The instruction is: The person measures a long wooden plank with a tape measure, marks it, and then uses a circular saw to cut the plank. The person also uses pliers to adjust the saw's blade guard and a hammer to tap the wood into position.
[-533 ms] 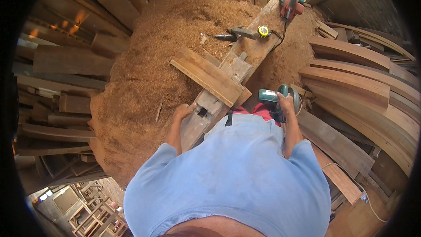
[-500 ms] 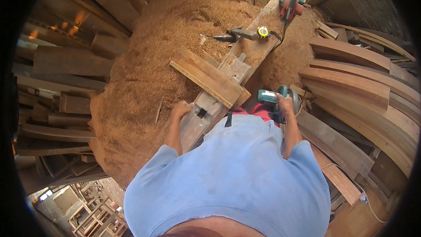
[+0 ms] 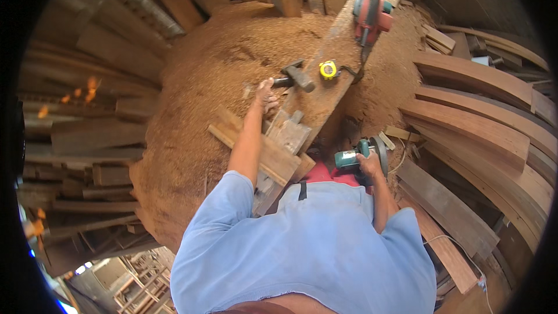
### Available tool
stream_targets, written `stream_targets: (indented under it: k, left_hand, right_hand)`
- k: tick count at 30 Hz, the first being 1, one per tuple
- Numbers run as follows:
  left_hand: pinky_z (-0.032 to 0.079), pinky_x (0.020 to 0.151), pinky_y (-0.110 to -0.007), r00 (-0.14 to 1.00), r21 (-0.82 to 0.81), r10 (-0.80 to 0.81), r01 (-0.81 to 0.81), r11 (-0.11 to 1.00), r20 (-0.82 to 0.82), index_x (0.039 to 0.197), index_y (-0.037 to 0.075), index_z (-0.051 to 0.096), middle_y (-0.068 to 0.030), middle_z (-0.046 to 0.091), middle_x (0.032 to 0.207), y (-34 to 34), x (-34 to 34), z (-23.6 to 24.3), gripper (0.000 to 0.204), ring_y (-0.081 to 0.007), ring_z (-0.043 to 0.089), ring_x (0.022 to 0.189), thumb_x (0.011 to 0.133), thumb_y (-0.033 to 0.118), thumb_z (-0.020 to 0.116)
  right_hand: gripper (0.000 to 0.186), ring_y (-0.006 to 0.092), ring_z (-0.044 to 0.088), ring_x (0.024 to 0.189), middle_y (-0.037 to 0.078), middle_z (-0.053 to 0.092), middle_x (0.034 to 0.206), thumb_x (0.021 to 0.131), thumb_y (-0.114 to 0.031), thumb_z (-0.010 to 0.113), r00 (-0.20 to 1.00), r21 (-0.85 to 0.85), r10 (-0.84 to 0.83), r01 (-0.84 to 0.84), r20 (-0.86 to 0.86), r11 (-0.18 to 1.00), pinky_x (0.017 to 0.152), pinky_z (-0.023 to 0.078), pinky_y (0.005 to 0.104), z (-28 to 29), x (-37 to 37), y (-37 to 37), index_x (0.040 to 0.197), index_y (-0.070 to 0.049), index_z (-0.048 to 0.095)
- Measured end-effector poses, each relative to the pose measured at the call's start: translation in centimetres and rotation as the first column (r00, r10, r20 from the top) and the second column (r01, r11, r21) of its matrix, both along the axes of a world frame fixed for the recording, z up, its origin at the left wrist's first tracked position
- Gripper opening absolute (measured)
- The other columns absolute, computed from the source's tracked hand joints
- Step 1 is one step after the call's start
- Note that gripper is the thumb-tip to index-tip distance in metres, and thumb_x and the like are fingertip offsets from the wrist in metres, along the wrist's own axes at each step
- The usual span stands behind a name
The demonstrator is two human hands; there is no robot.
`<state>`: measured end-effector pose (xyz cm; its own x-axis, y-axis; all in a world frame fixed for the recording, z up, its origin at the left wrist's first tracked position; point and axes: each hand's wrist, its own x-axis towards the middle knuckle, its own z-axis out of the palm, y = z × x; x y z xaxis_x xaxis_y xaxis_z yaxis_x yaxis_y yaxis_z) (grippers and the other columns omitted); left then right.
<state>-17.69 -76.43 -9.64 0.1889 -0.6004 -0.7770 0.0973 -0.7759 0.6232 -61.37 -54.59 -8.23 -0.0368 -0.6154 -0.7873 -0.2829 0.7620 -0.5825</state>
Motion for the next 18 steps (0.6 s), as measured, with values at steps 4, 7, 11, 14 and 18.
stream_targets:
  k: [4,7,11,14,18]
  left_hand:
    - [0.039,0.104,-0.061,0.999,0.125,-0.01,0.004,0.992,0.053,0.151,0.021,0.04,-0.0189,0.034,0.155,-5.0,-4.9,-1.3,0.098,-0.0455,0.045,0.128,0.075,0.078,0.066]
    - [0.044,0.1,-0.055,0.995,0.197,-0.022,0.001,0.98,0.102,0.142,0.013,0.051,-0.0176,0.05,0.142,-7.2,-7.0,-2.7,0.09,-0.0374,0.053,0.123,0.075,0.067,0.076]
    - [0.055,0.078,-0.045,1.0,0.187,-0.016,0.018,0.982,-0.008,0.126,0.002,0.061,-0.0131,0.065,0.121,-10.1,-9.8,-5.2,0.067,-0.0262,0.064,0.103,0.075,0.038,0.084]
    - [0.055,0.081,-0.049,0.984,0.192,0.181,-0.176,0.965,-0.005,0.126,-0.006,0.06,-0.0214,0.068,0.11,-9.3,-6.6,-11.7,0.072,-0.0306,0.068,0.095,0.072,0.035,0.084]
    - [0.053,0.081,-0.046,0.969,0.304,-0.117,0.047,0.951,0.217,0.126,-0.008,0.059,-0.0208,0.067,0.115,-10.8,-8.7,-7.2,0.073,-0.0326,0.067,0.096,0.069,0.032,0.08]
  right_hand:
    - [0.029,0.0167,0.058,0.056,0.007,0.062,0.074,0.09,-0.022,0.07,0.991,0.032,0.011,-0.006,-0.133,0.999,0.051,0.046,0.0341,-0.9,-3.1,0.7,0.101,0.003,0.061]
    - [0.032,0.0214,0.063,0.064,0.013,0.066,0.079,0.088,-0.021,0.07,0.963,0.023,0.13,-0.128,-0.237,0.991,0.06,0.051,0.037,-1.2,-5.3,-0.2,0.104,0.005,0.062]
    - [0.035,0.0232,0.065,0.068,0.015,0.067,0.081,0.088,-0.022,0.071,0.934,0.043,0.096,-0.087,-0.344,0.995,0.064,0.052,0.0384,-5.7,-9.0,2.3,0.105,0.007,0.062]
    - [0.03,0.0182,0.058,0.057,0.011,0.064,0.074,0.088,-0.019,0.07,0.979,0.152,-0.026,0.057,-0.2,0.987,0.053,0.047,0.0358,-3.5,-9.0,-0.5,0.104,0.005,0.062]
    - [0.028,0.0154,0.055,0.052,0.008,0.061,0.069,0.089,-0.018,0.069,0.971,0.139,-0.078,0.111,-0.225,0.984,0.048,0.044,0.034,-5.5,-9.3,0.5,0.103,0.005,0.062]
